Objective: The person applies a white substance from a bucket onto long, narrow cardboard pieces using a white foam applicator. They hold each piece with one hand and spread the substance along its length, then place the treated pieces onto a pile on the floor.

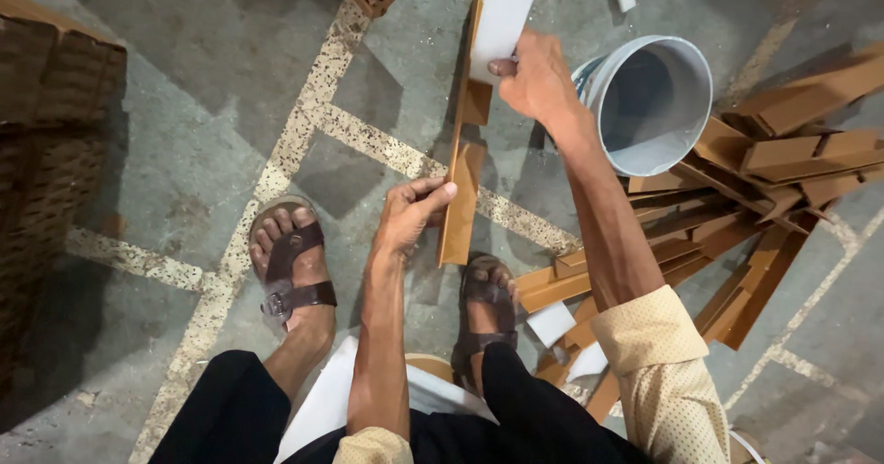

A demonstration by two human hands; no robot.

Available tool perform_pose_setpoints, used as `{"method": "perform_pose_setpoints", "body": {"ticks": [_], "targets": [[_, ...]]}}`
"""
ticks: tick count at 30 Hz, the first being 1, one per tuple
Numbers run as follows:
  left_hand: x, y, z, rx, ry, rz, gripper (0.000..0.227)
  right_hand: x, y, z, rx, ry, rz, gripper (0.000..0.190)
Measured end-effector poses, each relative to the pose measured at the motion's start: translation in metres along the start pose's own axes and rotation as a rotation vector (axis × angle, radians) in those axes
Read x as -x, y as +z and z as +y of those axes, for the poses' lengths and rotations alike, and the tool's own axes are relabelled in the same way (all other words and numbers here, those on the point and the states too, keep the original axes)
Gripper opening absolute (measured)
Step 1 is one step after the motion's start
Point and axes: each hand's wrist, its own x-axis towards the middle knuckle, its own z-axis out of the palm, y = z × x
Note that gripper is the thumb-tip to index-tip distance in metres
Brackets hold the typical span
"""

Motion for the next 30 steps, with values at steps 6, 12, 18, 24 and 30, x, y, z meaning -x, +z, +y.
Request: {"method": "perform_pose_setpoints", "body": {"ticks": [6, 12, 18, 24, 30], "targets": [[0.003, 0.0, 0.002, 0.023, -0.006, 0.029, 0.039, 0.017, -0.002, -0.007, -0.079, 0.156, -0.179, 0.026], [0.002, 0.0, 0.008, 0.036, 0.007, 0.037, 0.04, 0.039, -0.023, -0.034, -0.182, 0.405, -0.26, 0.025], [0.001, 0.003, 0.01, 0.033, -0.003, 0.042, 0.043, 0.004, -0.03, -0.016, -0.183, 0.241, 0.11, 0.019], [0.001, 0.005, 0.006, 0.035, 0.009, 0.063, 0.04, -0.006, 0.015, 0.022, 0.039, -0.022, 0.215, 0.018], [0.0, 0.004, 0.005, 0.027, 0.027, 0.064, 0.038, 0.025, 0.005, 0.018, -0.064, 0.243, -0.07, 0.02]]}}
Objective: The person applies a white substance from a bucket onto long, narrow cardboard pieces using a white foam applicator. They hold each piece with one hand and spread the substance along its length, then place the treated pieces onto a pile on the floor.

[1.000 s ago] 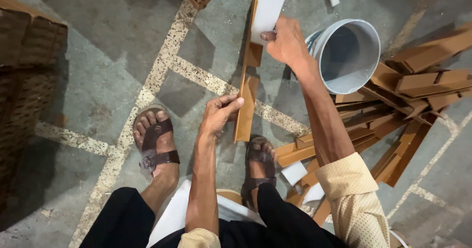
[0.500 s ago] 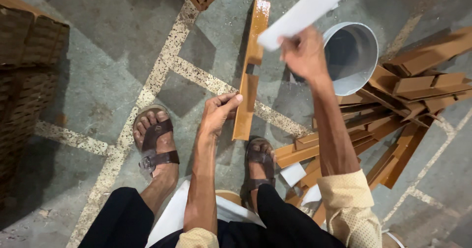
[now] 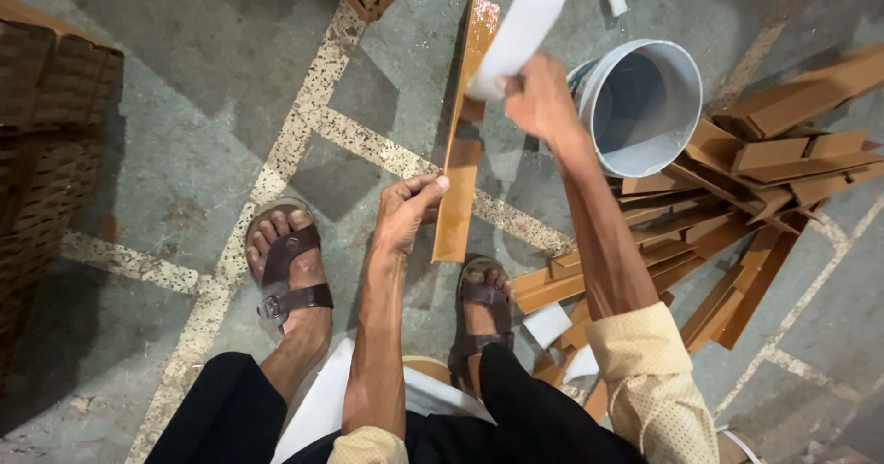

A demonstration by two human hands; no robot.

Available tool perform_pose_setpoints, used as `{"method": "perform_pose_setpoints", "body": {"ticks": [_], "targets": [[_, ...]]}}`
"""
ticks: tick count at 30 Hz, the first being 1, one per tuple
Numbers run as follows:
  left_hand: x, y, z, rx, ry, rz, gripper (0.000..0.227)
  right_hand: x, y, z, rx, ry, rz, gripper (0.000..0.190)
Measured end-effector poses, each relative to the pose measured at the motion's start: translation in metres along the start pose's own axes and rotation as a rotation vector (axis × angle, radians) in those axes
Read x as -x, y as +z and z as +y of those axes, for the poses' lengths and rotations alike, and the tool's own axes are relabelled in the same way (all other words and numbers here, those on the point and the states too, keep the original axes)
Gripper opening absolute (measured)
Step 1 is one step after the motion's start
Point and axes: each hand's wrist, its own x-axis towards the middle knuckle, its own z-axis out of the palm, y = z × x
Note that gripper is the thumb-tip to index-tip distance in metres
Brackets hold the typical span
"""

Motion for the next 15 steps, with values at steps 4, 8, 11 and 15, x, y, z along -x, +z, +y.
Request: {"method": "perform_pose_setpoints", "body": {"ticks": [4, 8, 11, 15], "targets": [[-0.001, 0.0, 0.001, 0.015, -0.01, 0.042, 0.039, 0.037, -0.005, -0.026, -0.024, -0.174, -0.067, 0.027], [-0.003, -0.003, 0.0, 0.049, -0.008, 0.021, 0.041, 0.048, -0.024, -0.039, -0.173, 0.137, -0.079, 0.024], [-0.007, -0.003, 0.005, 0.039, 0.001, 0.003, 0.043, 0.027, -0.039, -0.042, -0.213, 0.068, 0.066, 0.017], [-0.009, 0.0, 0.001, 0.071, 0.002, 0.02, 0.045, -0.009, -0.022, -0.038, -0.257, 0.105, 0.112, 0.017]]}}
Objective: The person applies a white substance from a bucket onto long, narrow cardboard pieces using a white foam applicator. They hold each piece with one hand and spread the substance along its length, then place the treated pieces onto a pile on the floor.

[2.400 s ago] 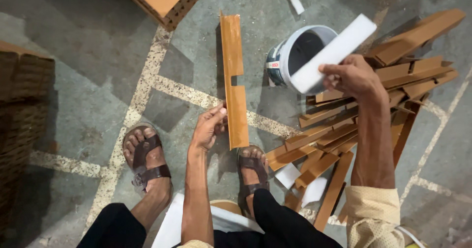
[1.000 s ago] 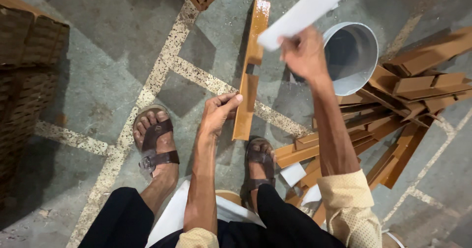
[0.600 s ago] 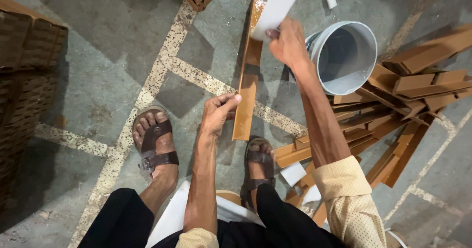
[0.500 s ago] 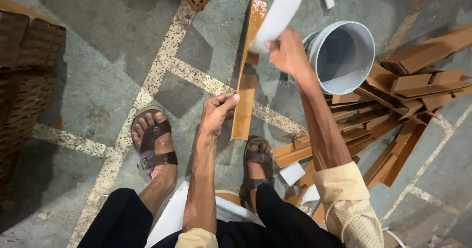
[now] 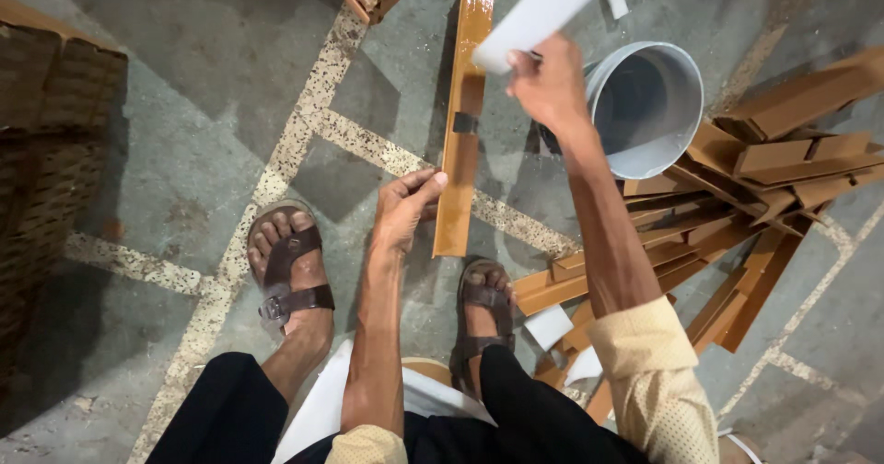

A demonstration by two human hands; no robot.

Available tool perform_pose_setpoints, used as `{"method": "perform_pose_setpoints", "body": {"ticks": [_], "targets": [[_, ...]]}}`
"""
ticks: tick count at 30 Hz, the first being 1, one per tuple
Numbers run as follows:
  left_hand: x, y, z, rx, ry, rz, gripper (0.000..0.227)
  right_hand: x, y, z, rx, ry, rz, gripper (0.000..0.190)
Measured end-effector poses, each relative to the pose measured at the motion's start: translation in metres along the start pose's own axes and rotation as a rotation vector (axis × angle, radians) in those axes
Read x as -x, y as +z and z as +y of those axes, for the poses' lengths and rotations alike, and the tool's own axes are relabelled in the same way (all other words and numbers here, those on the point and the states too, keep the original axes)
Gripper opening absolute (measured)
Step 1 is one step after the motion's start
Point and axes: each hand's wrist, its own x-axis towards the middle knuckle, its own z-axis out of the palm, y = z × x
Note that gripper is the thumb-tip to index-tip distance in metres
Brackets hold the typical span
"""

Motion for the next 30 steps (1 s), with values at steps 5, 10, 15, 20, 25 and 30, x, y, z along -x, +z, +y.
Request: {"method": "perform_pose_setpoints", "body": {"ticks": [5, 10, 15, 20, 25, 30], "targets": [[-0.001, 0.004, -0.006, -0.068, 0.034, 0.06, 0.044, -0.006, 0.024, 0.021, 0.191, -0.208, 0.015, 0.019], [0.004, 0.008, -0.002, -0.059, 0.048, 0.048, 0.04, 0.028, 0.014, 0.016, 0.218, -0.213, -0.2, 0.019], [0.006, 0.014, 0.003, -0.032, 0.025, 0.058, 0.041, 0.071, -0.013, -0.004, 0.056, 0.067, -0.111, 0.018], [0.002, 0.015, -0.002, -0.069, 0.048, 0.072, 0.043, 0.083, 0.017, -0.001, 0.178, -0.172, -0.063, 0.022], [-0.005, 0.017, -0.007, -0.098, 0.049, 0.131, 0.044, 0.09, 0.034, 0.031, 0.293, -0.237, -0.022, 0.018], [-0.008, 0.012, -0.011, -0.016, 0.008, 0.118, 0.045, 0.142, 0.035, 0.052, 0.292, -0.375, -0.014, 0.017]]}}
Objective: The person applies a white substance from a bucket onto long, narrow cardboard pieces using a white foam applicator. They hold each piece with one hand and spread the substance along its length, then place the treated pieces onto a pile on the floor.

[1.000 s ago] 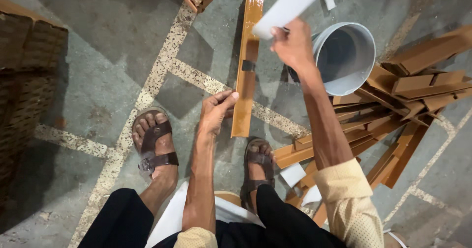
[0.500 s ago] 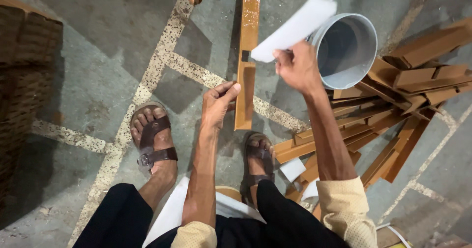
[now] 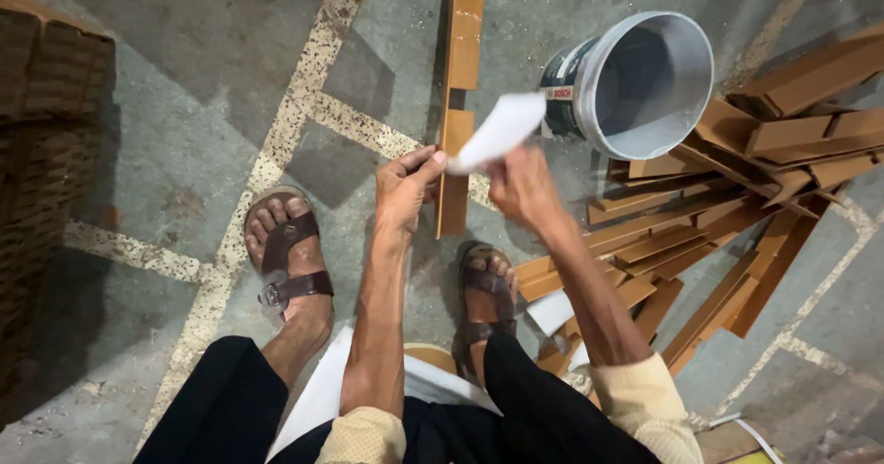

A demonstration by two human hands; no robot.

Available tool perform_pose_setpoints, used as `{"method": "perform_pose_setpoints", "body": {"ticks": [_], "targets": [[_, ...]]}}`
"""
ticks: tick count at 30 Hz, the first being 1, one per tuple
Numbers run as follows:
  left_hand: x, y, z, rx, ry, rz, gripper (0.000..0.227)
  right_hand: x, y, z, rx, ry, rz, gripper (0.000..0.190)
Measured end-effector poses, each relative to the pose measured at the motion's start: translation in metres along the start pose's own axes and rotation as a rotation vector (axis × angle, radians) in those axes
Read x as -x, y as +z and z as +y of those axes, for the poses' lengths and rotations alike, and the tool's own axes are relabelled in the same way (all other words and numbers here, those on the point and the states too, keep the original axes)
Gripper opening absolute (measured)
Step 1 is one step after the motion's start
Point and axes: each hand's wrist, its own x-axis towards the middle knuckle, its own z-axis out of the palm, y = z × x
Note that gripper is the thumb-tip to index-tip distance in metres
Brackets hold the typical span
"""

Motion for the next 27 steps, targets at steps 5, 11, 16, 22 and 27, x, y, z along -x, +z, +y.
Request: {"method": "perform_pose_setpoints", "body": {"ticks": [5, 11, 16, 22, 27], "targets": [[-0.003, 0.001, 0.001, -0.012, 0.01, 0.013, 0.047, 0.032, -0.017, -0.029, -0.275, 0.322, -0.237, 0.021], [0.003, 0.008, 0.001, -0.106, 0.022, 0.009, 0.05, -0.015, -0.047, -0.03, -0.189, 0.404, 0.029, 0.016], [0.005, 0.013, 0.0, -0.112, 0.05, 0.025, 0.049, -0.048, -0.016, -0.02, -0.211, -0.026, 0.127, 0.019], [0.006, 0.01, -0.005, -0.117, 0.074, 0.006, 0.048, -0.03, -0.016, -0.007, 0.036, 0.11, 0.107, 0.016], [0.007, 0.013, -0.003, -0.167, 0.064, 0.033, 0.049, -0.034, -0.025, -0.011, -0.097, 0.015, 0.246, 0.018]]}}
